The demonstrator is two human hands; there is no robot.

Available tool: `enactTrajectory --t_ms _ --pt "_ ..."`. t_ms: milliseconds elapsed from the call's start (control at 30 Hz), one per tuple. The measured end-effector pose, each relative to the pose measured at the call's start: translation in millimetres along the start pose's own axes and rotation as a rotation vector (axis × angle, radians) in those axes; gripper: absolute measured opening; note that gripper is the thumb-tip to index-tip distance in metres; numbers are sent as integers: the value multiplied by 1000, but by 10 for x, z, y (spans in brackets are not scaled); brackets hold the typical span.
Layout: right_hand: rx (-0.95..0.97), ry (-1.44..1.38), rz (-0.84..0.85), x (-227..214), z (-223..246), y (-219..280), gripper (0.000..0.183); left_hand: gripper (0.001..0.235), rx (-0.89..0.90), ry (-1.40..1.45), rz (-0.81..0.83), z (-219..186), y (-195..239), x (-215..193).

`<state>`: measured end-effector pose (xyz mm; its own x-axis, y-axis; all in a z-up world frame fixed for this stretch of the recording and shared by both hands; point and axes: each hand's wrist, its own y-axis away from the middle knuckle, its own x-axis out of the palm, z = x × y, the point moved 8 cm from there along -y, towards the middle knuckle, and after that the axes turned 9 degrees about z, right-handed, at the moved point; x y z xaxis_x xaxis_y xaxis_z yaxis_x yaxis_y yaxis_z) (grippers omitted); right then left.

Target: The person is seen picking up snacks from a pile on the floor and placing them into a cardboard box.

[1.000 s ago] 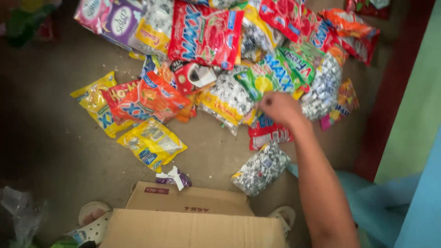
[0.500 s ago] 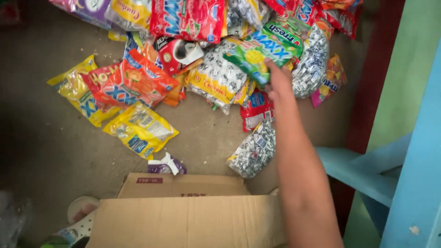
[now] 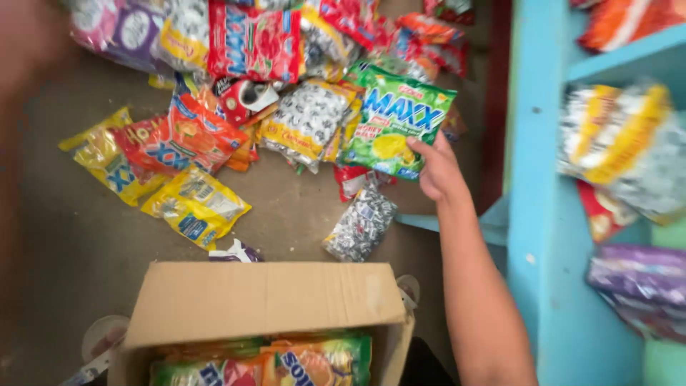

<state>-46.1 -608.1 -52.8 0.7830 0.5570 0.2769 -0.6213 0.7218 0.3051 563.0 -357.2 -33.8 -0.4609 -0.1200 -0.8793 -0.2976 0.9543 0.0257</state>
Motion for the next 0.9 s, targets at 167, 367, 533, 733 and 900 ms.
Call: enactTrajectory --t_ms 167,367,533,733,900 --pt "-66 -51 109 913 760 617 47 42 -136 338 68 -1613 440 149" --pt "-24 -41 122 2111 1187 1394 47 45 -255 1333 300 -3164 1508 133" --pt "37 69 193 2786 960 2145 66 51 -294 1949 365 -3748 2289 165" --pt "62 194 306 3038 846 2925 86 61 -180 2152 508 -4097 3191 -39" --pt "111 143 350 3182 880 3250 85 44 -90 1836 277 -3901 3496 -301"
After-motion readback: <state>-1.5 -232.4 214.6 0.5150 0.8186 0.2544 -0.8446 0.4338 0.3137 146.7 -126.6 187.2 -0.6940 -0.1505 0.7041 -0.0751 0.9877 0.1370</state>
